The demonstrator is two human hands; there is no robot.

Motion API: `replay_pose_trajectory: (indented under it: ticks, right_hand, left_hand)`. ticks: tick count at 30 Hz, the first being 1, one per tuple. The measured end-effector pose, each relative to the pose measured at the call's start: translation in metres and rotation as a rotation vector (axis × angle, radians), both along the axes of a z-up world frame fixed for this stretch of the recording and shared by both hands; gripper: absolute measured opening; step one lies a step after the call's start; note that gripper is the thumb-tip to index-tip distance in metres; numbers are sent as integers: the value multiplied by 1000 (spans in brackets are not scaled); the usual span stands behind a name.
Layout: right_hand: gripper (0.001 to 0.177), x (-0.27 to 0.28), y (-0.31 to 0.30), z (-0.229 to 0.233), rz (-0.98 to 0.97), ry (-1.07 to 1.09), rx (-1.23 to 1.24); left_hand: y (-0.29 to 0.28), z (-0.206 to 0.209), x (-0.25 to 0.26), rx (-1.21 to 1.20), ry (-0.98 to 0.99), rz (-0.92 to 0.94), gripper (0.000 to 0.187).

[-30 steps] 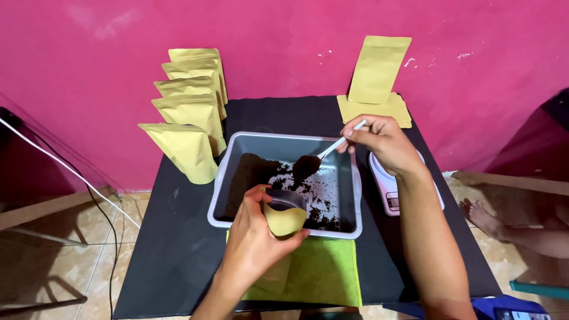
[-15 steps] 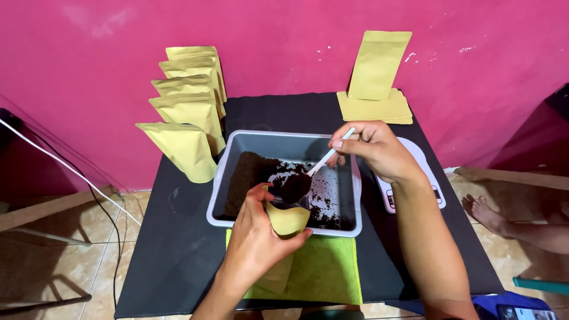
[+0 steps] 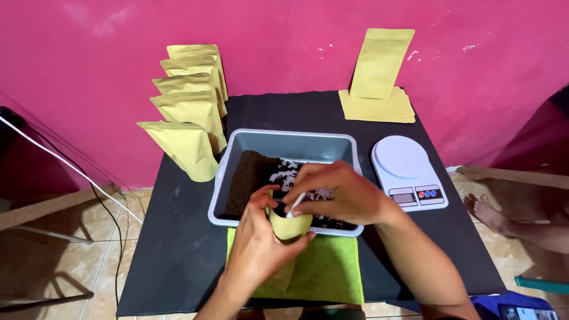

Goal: A person is seen filling yellow coffee bags with ground coffee using a small scoop, weighing them on a digital scale, and organizing them on a table.

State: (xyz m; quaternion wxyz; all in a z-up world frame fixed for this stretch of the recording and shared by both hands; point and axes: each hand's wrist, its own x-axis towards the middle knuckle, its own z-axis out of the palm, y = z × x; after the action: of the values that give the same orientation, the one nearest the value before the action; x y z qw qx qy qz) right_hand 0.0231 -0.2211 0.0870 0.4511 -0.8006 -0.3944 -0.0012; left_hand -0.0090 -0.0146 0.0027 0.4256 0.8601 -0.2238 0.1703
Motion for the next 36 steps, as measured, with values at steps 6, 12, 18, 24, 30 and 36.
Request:
replay_pose_trajectory:
  ticks: [6, 12, 18, 24, 30, 36]
  right_hand:
    - [11, -9, -6, 16, -28, -168, 111]
    - [17, -17, -7, 24, -237, -177, 15]
    - [14, -19, -12, 22, -459, -127, 97]
    - [6, -13, -29, 8, -518, 14, 415]
    - [8, 8, -52, 3, -599, 18, 592]
    - [10, 67, -53, -46, -625, 62, 158]
  left_hand:
    - [-3, 1, 0, -52, -62, -41, 81]
    - [-3, -6, 3, -36, -91, -43, 84]
    - [-2, -3, 2, -47, -102, -37, 83]
    - [1, -8, 2, -6, -67, -2, 91]
    - [21, -3, 0, -97, -47, -40, 83]
    - [43, 6, -9, -296, -187, 41, 78]
